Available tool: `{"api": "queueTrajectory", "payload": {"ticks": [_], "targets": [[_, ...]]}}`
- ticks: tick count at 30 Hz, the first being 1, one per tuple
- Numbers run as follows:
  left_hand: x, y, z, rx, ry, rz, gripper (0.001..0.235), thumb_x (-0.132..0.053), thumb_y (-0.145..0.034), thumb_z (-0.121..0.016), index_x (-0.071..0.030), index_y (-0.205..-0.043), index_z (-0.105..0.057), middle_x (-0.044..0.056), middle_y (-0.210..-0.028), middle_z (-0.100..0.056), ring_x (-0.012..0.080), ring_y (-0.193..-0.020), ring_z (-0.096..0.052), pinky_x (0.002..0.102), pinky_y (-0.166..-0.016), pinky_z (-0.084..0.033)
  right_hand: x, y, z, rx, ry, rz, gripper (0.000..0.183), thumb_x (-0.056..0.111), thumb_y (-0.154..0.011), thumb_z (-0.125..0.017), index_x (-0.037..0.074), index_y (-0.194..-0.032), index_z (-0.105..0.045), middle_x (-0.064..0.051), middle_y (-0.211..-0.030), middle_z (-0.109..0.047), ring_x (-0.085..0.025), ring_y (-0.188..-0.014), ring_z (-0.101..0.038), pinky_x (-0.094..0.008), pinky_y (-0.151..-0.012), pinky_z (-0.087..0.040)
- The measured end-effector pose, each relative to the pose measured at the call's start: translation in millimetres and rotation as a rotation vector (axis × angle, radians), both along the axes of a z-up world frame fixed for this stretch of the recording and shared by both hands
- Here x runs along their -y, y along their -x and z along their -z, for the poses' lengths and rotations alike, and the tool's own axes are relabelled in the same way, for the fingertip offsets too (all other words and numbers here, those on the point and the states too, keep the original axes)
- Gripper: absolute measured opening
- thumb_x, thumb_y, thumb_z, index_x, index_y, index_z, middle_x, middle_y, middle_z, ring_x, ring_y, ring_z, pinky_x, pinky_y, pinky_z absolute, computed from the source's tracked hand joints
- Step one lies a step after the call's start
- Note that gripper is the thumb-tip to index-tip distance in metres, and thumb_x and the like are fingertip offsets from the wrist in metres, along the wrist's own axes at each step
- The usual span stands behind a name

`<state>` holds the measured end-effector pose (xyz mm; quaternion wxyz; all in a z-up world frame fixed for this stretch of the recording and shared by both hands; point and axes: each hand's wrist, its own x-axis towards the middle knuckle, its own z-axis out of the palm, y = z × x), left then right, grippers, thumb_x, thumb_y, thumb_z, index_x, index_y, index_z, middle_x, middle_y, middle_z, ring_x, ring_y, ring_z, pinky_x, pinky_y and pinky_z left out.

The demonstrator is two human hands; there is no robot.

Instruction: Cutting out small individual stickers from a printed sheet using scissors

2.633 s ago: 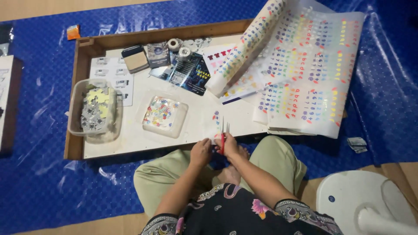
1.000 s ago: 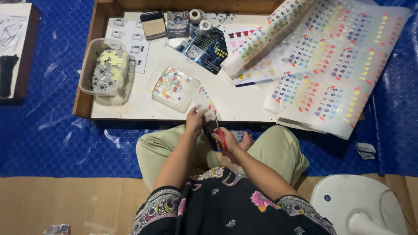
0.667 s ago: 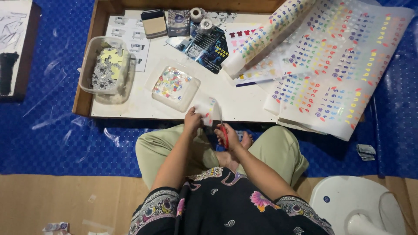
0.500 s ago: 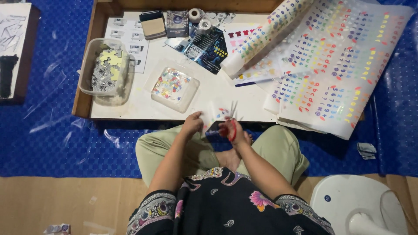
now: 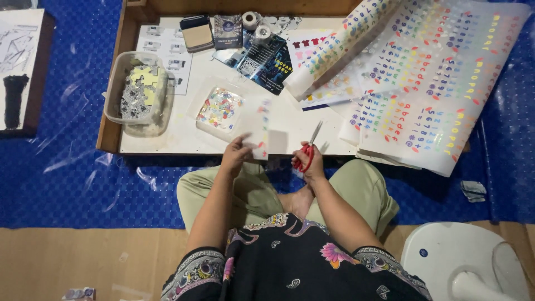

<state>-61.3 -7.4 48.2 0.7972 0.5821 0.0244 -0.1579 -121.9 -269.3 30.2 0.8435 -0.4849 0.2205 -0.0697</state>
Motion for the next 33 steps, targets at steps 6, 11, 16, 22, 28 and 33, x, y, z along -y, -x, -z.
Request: {"api": "queueTrajectory", "payload": {"ticks": [6, 11, 16, 22, 28, 33], "targets": [[14.9, -3.2, 33.2, -0.038, -0.287, 0.073, 0.053, 0.003, -0.085, -0.064, -0.007, -0.137, -0.064, 0.024, -0.1, -0.075, 0.0282, -0.069, -0.075, 0.043, -0.062, -0.065, -0.4, -3.9, 14.0, -0.021, -0.103, -0.026, 0.047, 0.023, -0.094, -0.076, 0.014, -0.129, -0.046, -0.018, -0.092, -0.072, -0.024, -0.069, -0.074, -0.034, -0.059, -0.066], [25.8, 5.2, 49.6, -0.018, -0.603, 0.227, 0.042, -0.002, -0.083, -0.06, -0.011, -0.121, -0.076, 0.021, -0.093, -0.076, 0.0281, -0.069, -0.075, 0.041, -0.06, -0.062, 1.5, -4.8, 25.2, -0.023, 0.025, -0.011, 0.041, 0.027, -0.095, -0.074, 0.012, -0.126, -0.05, -0.013, -0.092, -0.07, -0.021, -0.07, -0.071, -0.031, -0.059, -0.065], [17.4, 3.6, 23.8, 0.244, -1.163, 0.563, 0.031, -0.011, -0.086, -0.063, -0.015, -0.111, -0.081, 0.019, -0.101, -0.078, 0.0415, -0.101, -0.073, 0.052, -0.087, -0.06, 16.5, -3.8, 22.6, 0.063, 0.599, 0.017, 0.047, 0.037, -0.091, -0.082, 0.015, -0.126, -0.062, -0.007, -0.088, -0.071, -0.014, -0.078, -0.067, -0.028, -0.07, -0.057], [19.7, -4.6, -7.7, 0.315, -1.428, 0.719, 0.034, -0.011, -0.083, -0.063, -0.017, -0.112, -0.08, 0.016, -0.106, -0.078, 0.0365, -0.102, -0.074, 0.049, -0.089, -0.059, 12.8, 3.6, 16.0, 0.162, 0.25, -0.571, 0.062, 0.005, -0.07, -0.093, 0.011, -0.121, -0.059, -0.011, -0.09, -0.078, -0.015, -0.08, -0.074, -0.027, -0.074, -0.059], [26.3, -13.4, -37.1, 0.582, -1.603, 0.56, 0.043, -0.017, -0.084, -0.062, -0.017, -0.125, -0.074, 0.013, -0.113, -0.075, 0.0306, -0.106, -0.073, 0.045, -0.092, -0.058, 7.1, 3.8, 43.3, 0.138, 0.638, -0.51, 0.068, 0.022, -0.058, -0.101, 0.005, -0.117, -0.071, -0.008, -0.093, -0.072, -0.02, -0.091, -0.067, -0.038, -0.088, -0.054], [39.9, -13.5, 39.0, 0.024, -0.774, -0.239, 0.05, -0.024, -0.092, -0.067, -0.003, -0.138, -0.062, 0.027, -0.134, -0.064, 0.0475, -0.126, -0.059, 0.057, -0.105, -0.047, 5.6, -1.0, 33.7, -0.142, 0.348, 0.048, 0.054, 0.011, -0.075, -0.088, 0.006, -0.123, -0.063, -0.009, -0.094, -0.066, -0.022, -0.087, -0.064, -0.034, -0.081, -0.056]]}}
